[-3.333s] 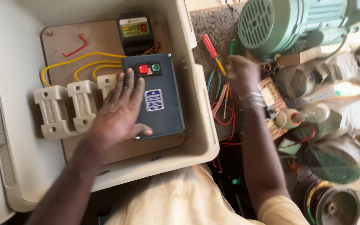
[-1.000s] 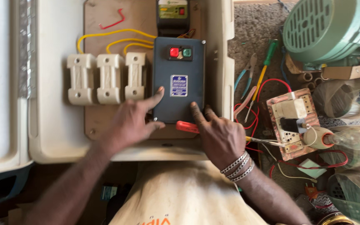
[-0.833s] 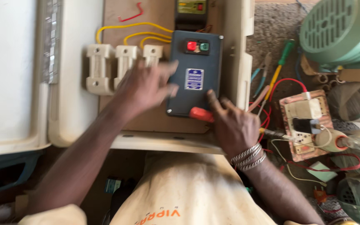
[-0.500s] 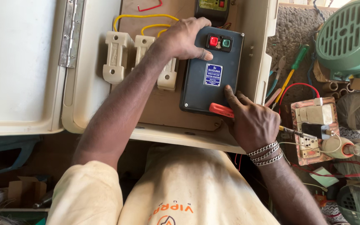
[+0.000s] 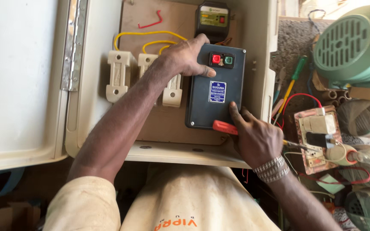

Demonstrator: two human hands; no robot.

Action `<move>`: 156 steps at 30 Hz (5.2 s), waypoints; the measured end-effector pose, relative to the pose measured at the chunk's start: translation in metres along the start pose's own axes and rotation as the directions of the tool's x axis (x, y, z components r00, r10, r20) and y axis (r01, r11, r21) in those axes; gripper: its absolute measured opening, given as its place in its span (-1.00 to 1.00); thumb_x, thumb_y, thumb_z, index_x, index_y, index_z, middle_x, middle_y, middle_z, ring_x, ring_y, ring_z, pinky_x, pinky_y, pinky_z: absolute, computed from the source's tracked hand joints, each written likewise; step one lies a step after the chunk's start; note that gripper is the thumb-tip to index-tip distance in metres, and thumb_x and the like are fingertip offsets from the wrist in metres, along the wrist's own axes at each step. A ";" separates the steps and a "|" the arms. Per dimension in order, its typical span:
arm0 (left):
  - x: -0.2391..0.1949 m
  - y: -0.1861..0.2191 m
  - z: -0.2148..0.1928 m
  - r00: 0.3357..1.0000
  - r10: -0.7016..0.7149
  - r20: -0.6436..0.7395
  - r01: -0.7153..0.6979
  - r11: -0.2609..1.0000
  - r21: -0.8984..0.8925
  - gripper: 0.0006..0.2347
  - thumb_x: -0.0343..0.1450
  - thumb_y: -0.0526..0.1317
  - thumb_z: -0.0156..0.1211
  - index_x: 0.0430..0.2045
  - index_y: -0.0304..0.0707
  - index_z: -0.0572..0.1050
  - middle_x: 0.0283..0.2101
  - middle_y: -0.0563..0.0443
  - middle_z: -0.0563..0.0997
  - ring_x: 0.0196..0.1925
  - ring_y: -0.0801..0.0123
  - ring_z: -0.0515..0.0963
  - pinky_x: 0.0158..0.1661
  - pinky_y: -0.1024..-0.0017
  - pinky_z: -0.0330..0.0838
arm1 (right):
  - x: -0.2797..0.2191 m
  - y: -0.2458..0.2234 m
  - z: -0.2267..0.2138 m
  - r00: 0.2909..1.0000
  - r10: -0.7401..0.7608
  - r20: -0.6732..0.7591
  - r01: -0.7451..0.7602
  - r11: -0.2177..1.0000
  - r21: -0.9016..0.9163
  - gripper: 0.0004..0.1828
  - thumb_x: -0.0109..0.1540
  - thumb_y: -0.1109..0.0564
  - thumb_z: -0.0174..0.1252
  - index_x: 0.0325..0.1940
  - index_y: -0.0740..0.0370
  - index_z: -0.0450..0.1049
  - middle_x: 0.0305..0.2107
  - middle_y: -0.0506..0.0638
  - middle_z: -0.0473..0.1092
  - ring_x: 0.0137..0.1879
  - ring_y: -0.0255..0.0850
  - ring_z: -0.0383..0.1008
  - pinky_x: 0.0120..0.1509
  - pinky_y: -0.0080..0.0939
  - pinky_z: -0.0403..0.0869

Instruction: The person connects colored wires to terminals inside a motor starter and a solar charge controller mounted in a plastic enclosure. They use a screwdriver to tighten connections, then place the cover over the starter and close the enclosure lid.

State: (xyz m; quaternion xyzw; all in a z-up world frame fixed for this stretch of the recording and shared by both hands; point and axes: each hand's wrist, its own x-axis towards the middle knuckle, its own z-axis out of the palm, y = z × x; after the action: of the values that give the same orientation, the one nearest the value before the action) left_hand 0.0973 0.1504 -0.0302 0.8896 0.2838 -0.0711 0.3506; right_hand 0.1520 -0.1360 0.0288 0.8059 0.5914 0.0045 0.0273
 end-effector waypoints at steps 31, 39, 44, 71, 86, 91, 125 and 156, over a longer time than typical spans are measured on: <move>0.025 0.033 0.023 0.913 0.405 -0.056 -0.385 0.897 0.218 0.01 -0.05 0.09 0.68 0.29 -0.25 0.23 0.24 -0.18 0.43 0.30 0.00 0.40 0.23 0.08 0.29 | 0.025 0.065 -0.093 0.949 -0.150 -0.277 0.294 0.736 0.610 -0.53 0.28 0.23 0.19 0.30 0.24 0.38 -0.24 0.13 0.50 -0.17 -0.10 0.52 -0.06 -0.12 0.50; 0.049 0.064 0.027 0.992 0.114 0.052 -0.123 0.961 0.249 -0.23 0.05 0.21 0.55 0.10 -0.16 0.46 0.14 -0.12 0.58 0.26 0.03 0.51 0.22 0.01 0.33 | 0.057 0.083 -0.120 0.808 0.111 -0.578 0.326 0.733 0.597 -0.71 0.42 0.33 0.15 0.19 0.39 0.28 -0.21 0.09 0.57 -0.07 -0.22 0.66 0.04 -0.20 0.58; 0.041 0.074 0.015 0.993 0.068 0.099 -0.092 0.963 0.255 -0.26 0.09 0.17 0.52 0.12 -0.11 0.42 0.13 -0.11 0.58 0.26 0.02 0.50 0.23 -0.11 0.28 | 0.093 0.082 -0.092 0.692 0.148 -0.707 0.402 0.734 0.548 -0.55 0.32 0.34 0.24 0.16 0.33 0.14 -0.22 0.19 0.57 -0.09 -0.12 0.67 -0.04 -0.19 0.64; 0.039 0.091 0.007 0.966 -0.041 0.254 -0.004 0.985 0.173 -0.12 0.09 0.04 0.57 0.37 0.32 0.22 0.29 0.02 0.48 0.39 0.03 0.37 0.34 -0.49 -0.10 | 0.126 0.114 -0.020 0.668 0.118 -0.735 0.443 0.731 0.520 -0.18 0.39 0.23 0.43 0.44 0.11 -0.07 -0.17 0.10 0.56 -0.04 -0.13 0.71 0.02 -0.20 0.72; 0.047 0.084 0.010 0.965 0.006 0.260 -0.047 0.987 0.154 -0.09 0.09 0.03 0.58 0.39 0.28 0.19 0.31 0.02 0.46 0.39 0.06 0.37 0.35 -0.44 -0.03 | 0.128 0.114 -0.018 0.673 0.090 -0.734 0.474 0.709 0.522 -0.16 0.38 0.25 0.43 0.48 0.10 -0.05 -0.15 0.13 0.53 -0.02 -0.13 0.69 0.02 -0.19 0.72; 0.048 0.083 0.011 0.966 0.029 0.258 -0.071 0.986 0.154 -0.10 0.08 0.02 0.59 0.38 0.22 0.21 0.29 0.01 0.48 0.37 0.07 0.40 0.35 -0.33 0.06 | 0.128 0.115 -0.019 0.674 0.078 -0.734 0.480 0.709 0.516 -0.17 0.40 0.26 0.42 0.49 0.10 -0.06 -0.14 0.14 0.52 -0.02 -0.13 0.68 -0.02 -0.23 0.72; 0.055 0.077 0.015 0.967 0.059 0.248 -0.087 0.991 0.105 -0.04 0.04 0.02 0.60 0.40 0.07 0.20 0.32 -0.06 0.45 0.40 0.00 0.37 0.33 -0.42 0.02 | 0.121 0.107 -0.052 0.623 -0.112 -0.775 0.687 0.552 0.472 -0.59 0.54 0.19 0.09 0.30 0.31 0.01 -0.01 0.23 0.50 0.02 -0.07 0.65 0.05 -0.23 0.65; 0.037 0.103 0.001 0.960 -0.166 0.227 0.138 0.981 0.136 -0.29 0.08 -0.03 0.61 0.16 -0.09 0.48 0.08 -0.17 0.62 0.28 -0.04 0.49 0.43 -0.39 -0.31 | 0.118 0.099 -0.057 0.593 -0.061 -0.803 0.489 0.819 0.300 -0.45 0.38 0.27 0.32 0.28 0.34 0.12 -0.11 0.21 0.49 -0.06 -0.06 0.65 -0.04 -0.17 0.60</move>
State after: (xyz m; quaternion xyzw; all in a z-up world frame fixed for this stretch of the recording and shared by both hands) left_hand 0.1851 0.1056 0.0172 0.8696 0.3027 -0.2204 0.3219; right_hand 0.2794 -0.0506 0.0874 0.5995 0.6482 0.1887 -0.4300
